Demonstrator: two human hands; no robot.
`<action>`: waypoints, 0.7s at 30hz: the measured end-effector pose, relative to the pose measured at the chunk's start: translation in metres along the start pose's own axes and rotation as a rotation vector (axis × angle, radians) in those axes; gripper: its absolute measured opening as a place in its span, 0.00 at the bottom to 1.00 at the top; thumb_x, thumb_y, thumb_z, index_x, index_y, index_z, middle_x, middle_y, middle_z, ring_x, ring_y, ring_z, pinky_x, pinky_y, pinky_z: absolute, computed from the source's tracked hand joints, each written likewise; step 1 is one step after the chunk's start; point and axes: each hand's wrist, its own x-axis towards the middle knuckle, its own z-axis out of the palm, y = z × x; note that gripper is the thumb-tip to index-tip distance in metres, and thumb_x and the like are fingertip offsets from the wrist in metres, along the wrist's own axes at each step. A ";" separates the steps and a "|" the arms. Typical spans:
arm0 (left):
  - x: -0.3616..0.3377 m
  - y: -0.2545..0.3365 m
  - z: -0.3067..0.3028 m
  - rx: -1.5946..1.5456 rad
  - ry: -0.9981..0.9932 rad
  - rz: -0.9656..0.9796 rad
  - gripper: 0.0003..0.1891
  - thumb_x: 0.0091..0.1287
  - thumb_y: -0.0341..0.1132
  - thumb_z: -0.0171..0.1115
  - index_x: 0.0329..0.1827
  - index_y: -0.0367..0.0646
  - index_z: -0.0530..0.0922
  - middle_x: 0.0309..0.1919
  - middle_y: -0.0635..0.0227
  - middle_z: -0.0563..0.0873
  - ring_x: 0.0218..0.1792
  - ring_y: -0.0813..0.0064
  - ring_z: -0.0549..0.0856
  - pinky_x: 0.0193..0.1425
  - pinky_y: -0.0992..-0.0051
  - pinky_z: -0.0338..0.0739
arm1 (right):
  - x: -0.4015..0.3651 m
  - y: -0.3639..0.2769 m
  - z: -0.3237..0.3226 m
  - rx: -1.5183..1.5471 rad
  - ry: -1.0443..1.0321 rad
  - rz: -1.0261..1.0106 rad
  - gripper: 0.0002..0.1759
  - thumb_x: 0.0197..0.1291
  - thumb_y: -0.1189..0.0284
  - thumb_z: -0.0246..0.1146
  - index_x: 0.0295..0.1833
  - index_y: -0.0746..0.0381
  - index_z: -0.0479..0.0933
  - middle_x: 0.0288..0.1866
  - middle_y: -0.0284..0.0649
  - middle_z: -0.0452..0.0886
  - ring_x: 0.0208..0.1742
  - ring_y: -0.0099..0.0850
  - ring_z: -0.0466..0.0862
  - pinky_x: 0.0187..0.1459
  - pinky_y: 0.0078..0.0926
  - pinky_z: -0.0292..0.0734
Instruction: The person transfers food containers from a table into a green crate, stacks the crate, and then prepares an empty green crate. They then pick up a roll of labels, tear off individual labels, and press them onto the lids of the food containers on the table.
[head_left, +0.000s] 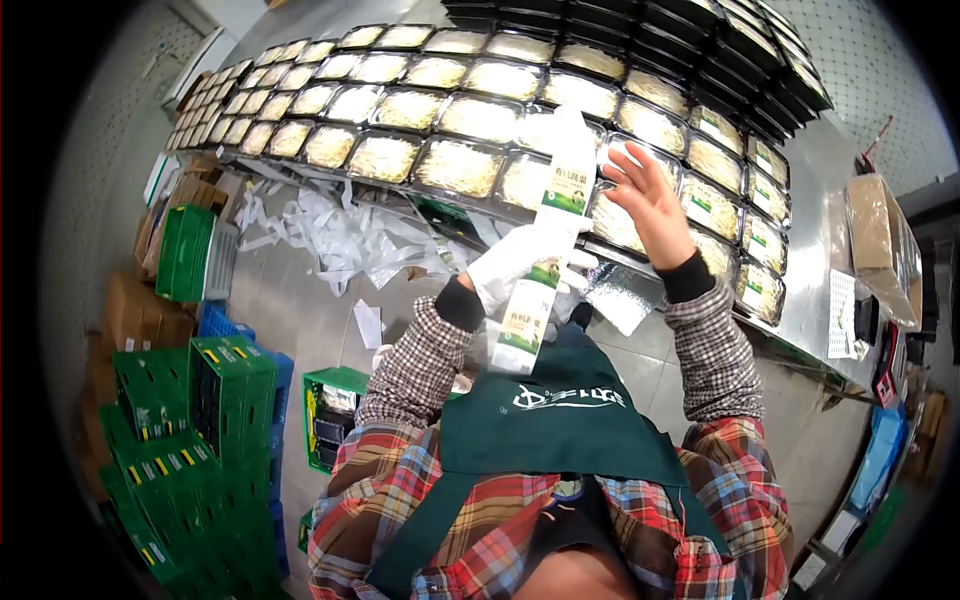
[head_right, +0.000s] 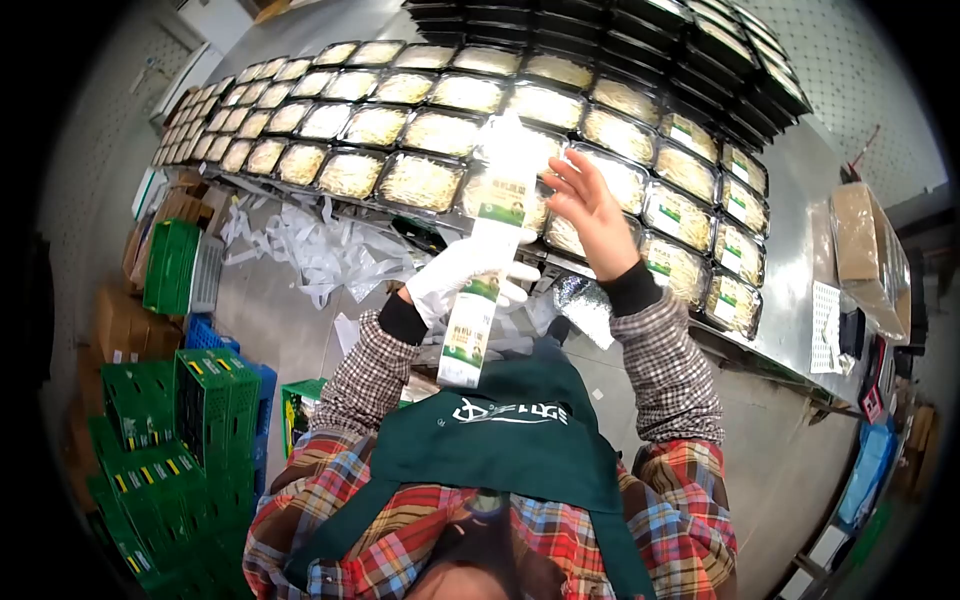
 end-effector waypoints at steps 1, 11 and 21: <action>0.007 -0.007 -0.003 -0.038 -0.030 -0.051 0.31 0.67 0.39 0.60 0.70 0.38 0.60 0.55 0.49 0.79 0.43 0.64 0.86 0.45 0.70 0.83 | -0.006 0.002 0.002 -0.104 0.043 -0.072 0.34 0.61 0.74 0.62 0.71 0.62 0.57 0.68 0.45 0.65 0.67 0.35 0.67 0.64 0.35 0.67; 0.046 -0.002 0.005 0.010 -0.068 -0.139 0.27 0.67 0.37 0.60 0.66 0.35 0.65 0.55 0.54 0.80 0.52 0.62 0.82 0.54 0.70 0.80 | 0.001 -0.001 -0.017 -0.622 0.177 -0.109 0.17 0.53 0.73 0.69 0.49 0.66 0.79 0.35 0.39 0.83 0.36 0.26 0.80 0.42 0.22 0.75; 0.113 0.024 0.018 1.556 0.363 0.800 0.07 0.60 0.28 0.67 0.40 0.40 0.83 0.35 0.69 0.85 0.36 0.80 0.81 0.41 0.78 0.76 | -0.003 -0.011 -0.040 -0.583 0.288 -0.103 0.07 0.54 0.73 0.67 0.38 0.64 0.81 0.31 0.39 0.84 0.30 0.28 0.82 0.33 0.24 0.75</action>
